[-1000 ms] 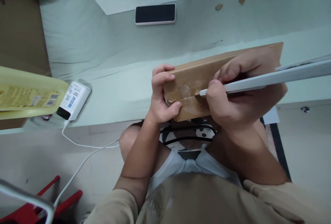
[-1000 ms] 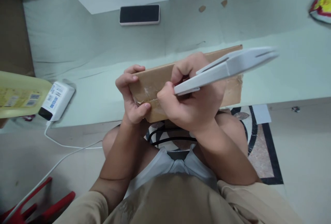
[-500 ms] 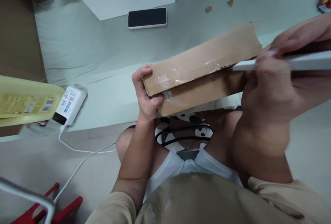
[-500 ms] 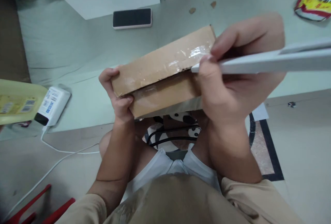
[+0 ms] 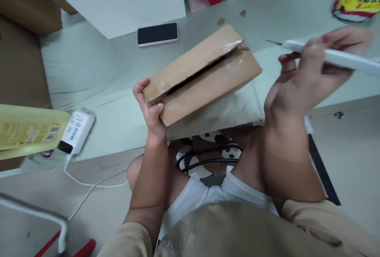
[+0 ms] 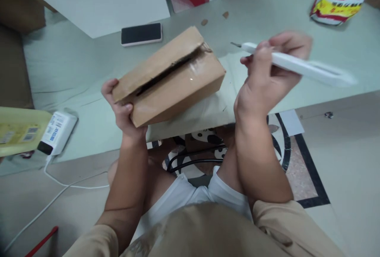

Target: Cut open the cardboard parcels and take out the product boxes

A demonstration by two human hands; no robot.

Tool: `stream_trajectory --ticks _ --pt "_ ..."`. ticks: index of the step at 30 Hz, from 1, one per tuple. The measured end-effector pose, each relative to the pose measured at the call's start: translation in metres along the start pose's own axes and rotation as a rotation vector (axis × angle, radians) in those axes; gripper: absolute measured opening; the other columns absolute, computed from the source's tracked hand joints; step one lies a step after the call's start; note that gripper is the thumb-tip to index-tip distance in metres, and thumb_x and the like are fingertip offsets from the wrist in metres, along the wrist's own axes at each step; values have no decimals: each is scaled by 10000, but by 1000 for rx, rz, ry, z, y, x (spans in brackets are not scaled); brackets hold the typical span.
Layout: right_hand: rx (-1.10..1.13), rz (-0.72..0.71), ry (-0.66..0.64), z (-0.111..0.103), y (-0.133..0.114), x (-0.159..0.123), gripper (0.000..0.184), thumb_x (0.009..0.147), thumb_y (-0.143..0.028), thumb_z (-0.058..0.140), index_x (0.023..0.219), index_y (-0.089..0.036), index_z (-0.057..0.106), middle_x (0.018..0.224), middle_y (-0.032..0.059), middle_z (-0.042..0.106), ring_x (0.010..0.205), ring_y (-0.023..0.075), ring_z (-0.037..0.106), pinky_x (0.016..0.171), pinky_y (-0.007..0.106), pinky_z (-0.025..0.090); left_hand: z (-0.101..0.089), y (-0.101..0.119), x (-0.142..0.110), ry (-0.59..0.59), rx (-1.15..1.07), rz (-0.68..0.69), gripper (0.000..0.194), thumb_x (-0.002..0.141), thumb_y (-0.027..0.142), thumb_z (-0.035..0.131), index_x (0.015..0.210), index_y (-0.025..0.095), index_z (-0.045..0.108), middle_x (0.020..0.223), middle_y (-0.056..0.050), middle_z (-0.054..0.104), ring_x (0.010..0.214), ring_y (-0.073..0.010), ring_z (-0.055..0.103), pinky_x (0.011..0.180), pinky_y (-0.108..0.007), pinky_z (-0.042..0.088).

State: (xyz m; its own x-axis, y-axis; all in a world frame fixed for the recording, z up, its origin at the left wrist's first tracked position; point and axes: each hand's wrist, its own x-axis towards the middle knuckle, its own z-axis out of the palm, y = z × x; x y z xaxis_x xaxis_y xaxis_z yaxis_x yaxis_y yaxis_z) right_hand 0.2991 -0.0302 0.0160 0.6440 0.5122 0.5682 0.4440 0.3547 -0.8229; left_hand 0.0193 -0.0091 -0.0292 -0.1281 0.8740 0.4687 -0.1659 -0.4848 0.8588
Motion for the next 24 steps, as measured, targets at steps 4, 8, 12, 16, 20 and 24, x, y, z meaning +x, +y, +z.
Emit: stream_trajectory --ticks 4,8,12,16,20,24 --pt "99 123 -66 17 20 -12 351 1004 -597 532 1088 -256 531 904 -1 601 786 128 687 779 329 634 4 1 5 66 -24 -41 731 639 597 848 1254 374 520 1044 19 599 1000 -216 631 954 -370 509" --pt "33 225 -245 16 18 -22 436 982 -671 523 1100 -261 609 896 17 676 825 168 701 763 335 612 9 4 9 145 -58 -72 714 602 512 900 1152 336 480 912 44 570 874 -166 608 845 -291 498" --pt "-62 234 -405 9 8 -24 406 1006 -630 489 1061 -264 655 1004 43 716 923 188 697 783 333 589 12 14 14 270 -107 -88 527 704 557 841 949 261 480 866 46 561 841 -129 579 849 -259 500" --pt "-87 160 -652 2 2 -23 322 987 -530 541 1075 -257 687 1013 49 741 914 200 691 795 339 566 -3 21 22 289 -146 -119 418 701 434 799 890 246 477 935 34 651 937 -161 628 917 -303 512" --pt "-332 140 -808 -2 20 -20 409 928 -379 576 1315 -257 628 1221 112 733 1049 280 683 911 450 545 -22 16 31 298 -84 -112 441 542 309 811 888 215 554 1047 -22 718 970 -200 655 906 -338 528" --pt "-699 215 -916 3 38 -20 555 892 -192 501 1442 -235 568 1447 180 623 1364 382 546 1085 633 415 -27 10 32 293 68 -148 470 600 479 836 856 210 547 1066 -30 705 968 -184 659 934 -346 538"
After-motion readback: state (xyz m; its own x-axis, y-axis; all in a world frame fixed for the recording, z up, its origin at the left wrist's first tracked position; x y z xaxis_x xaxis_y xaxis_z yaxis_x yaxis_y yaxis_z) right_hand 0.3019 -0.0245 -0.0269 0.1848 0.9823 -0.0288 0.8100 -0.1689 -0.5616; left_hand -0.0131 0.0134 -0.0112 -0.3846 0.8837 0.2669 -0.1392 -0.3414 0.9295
